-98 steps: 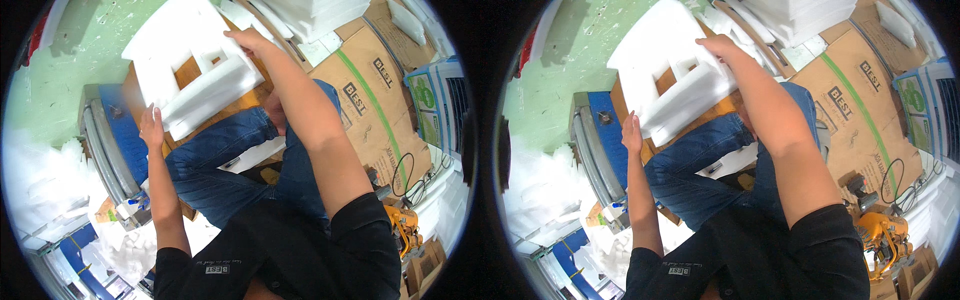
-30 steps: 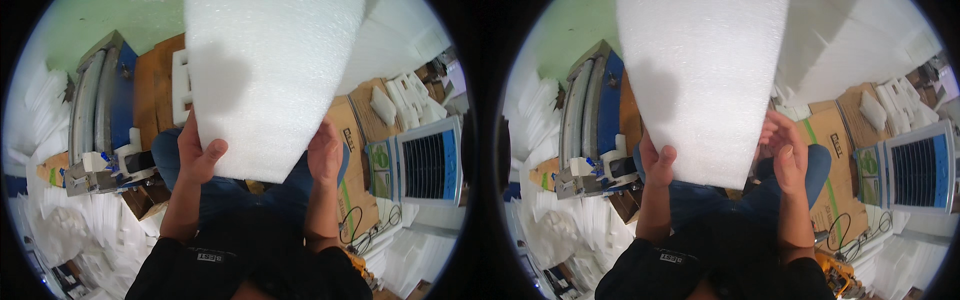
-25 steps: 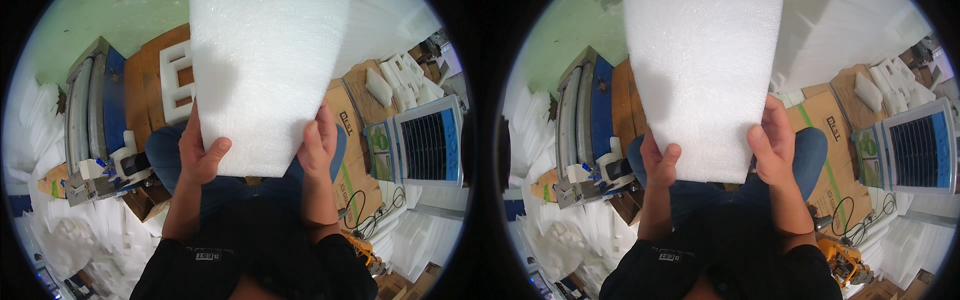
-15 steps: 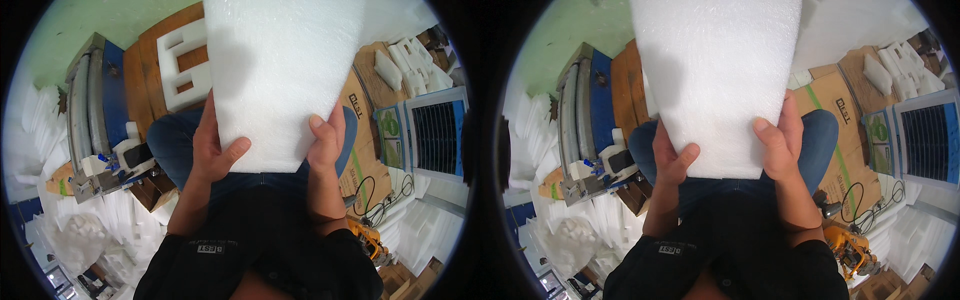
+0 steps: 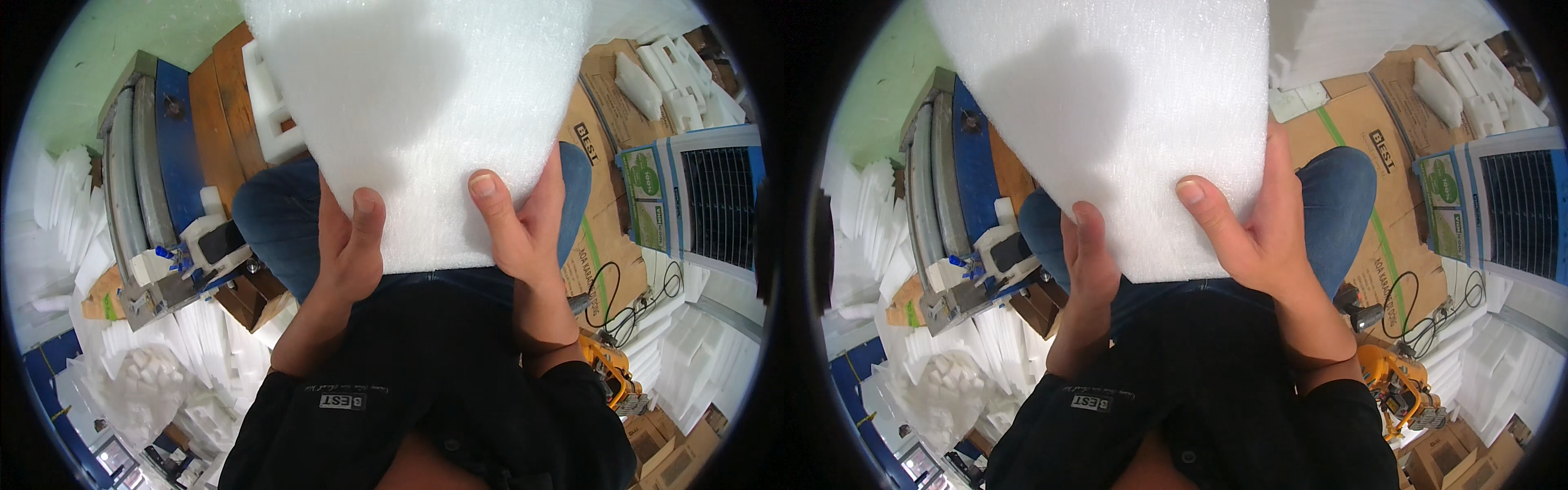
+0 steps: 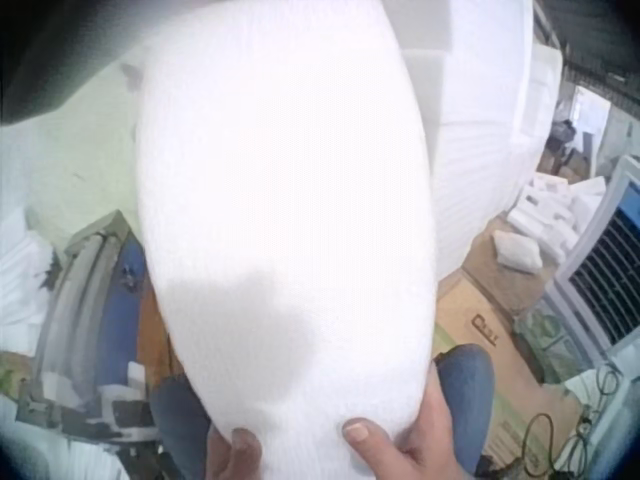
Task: The person sits on the floor and assembles white foam pieces into a larger structure. They pick up individual foam parts, align them, and press them together to form a multi-compartment foam assembly.
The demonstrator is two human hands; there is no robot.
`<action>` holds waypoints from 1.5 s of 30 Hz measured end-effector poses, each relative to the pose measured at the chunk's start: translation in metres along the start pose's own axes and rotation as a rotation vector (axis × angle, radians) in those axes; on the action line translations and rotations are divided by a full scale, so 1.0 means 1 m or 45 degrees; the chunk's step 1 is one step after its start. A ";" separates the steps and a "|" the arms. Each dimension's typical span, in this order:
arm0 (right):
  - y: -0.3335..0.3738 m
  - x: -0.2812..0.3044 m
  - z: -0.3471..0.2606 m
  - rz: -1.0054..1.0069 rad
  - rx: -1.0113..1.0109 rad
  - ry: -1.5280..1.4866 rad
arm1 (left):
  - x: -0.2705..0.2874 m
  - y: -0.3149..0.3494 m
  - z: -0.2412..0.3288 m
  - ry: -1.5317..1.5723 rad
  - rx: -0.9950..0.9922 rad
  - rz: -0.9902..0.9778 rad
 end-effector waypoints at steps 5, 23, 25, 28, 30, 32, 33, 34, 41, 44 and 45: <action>-0.001 -0.001 0.001 0.010 -0.031 -0.004 | -0.005 -0.004 0.007 -0.022 -0.022 -0.013; -0.027 -0.007 -0.008 -0.063 0.054 -0.289 | 0.028 -0.009 0.009 -0.193 -0.134 0.172; -0.042 0.010 0.000 0.000 0.003 -0.447 | 0.052 -0.014 0.005 -0.151 -0.133 0.237; -0.041 0.041 0.032 0.198 -0.155 -0.567 | 0.079 -0.022 0.006 0.009 -0.127 0.437; -0.025 0.055 0.074 0.311 -0.320 -0.604 | 0.096 -0.027 0.007 0.174 -0.140 0.571; 0.000 0.041 0.109 0.253 -0.475 -0.524 | 0.112 -0.030 -0.004 0.479 -0.204 0.550; 0.010 0.023 0.117 0.189 -0.567 -0.532 | 0.118 -0.031 -0.012 0.631 -0.226 0.529; 0.020 0.005 0.124 0.125 -0.658 -0.540 | 0.104 -0.039 -0.009 0.826 -0.283 0.225; 0.022 -0.040 0.112 0.226 -0.626 -1.080 | 0.065 -0.031 -0.020 1.530 -0.194 -0.473; 0.007 -0.021 0.091 0.393 -0.575 -1.011 | 0.059 -0.033 -0.016 1.625 -0.313 -0.536; 0.005 -0.016 0.083 0.465 -0.549 -0.971 | 0.058 -0.033 -0.016 1.574 -0.336 -0.553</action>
Point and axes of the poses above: each hand's wrist, its own y-axis away from the middle knuckle, its own x-axis out of the back of the hand, z = x × y, the point moved 10 cm from there along -y, towards the middle knuckle, and after that the axes turned 1 degree about -y, right-handed, at the moved point
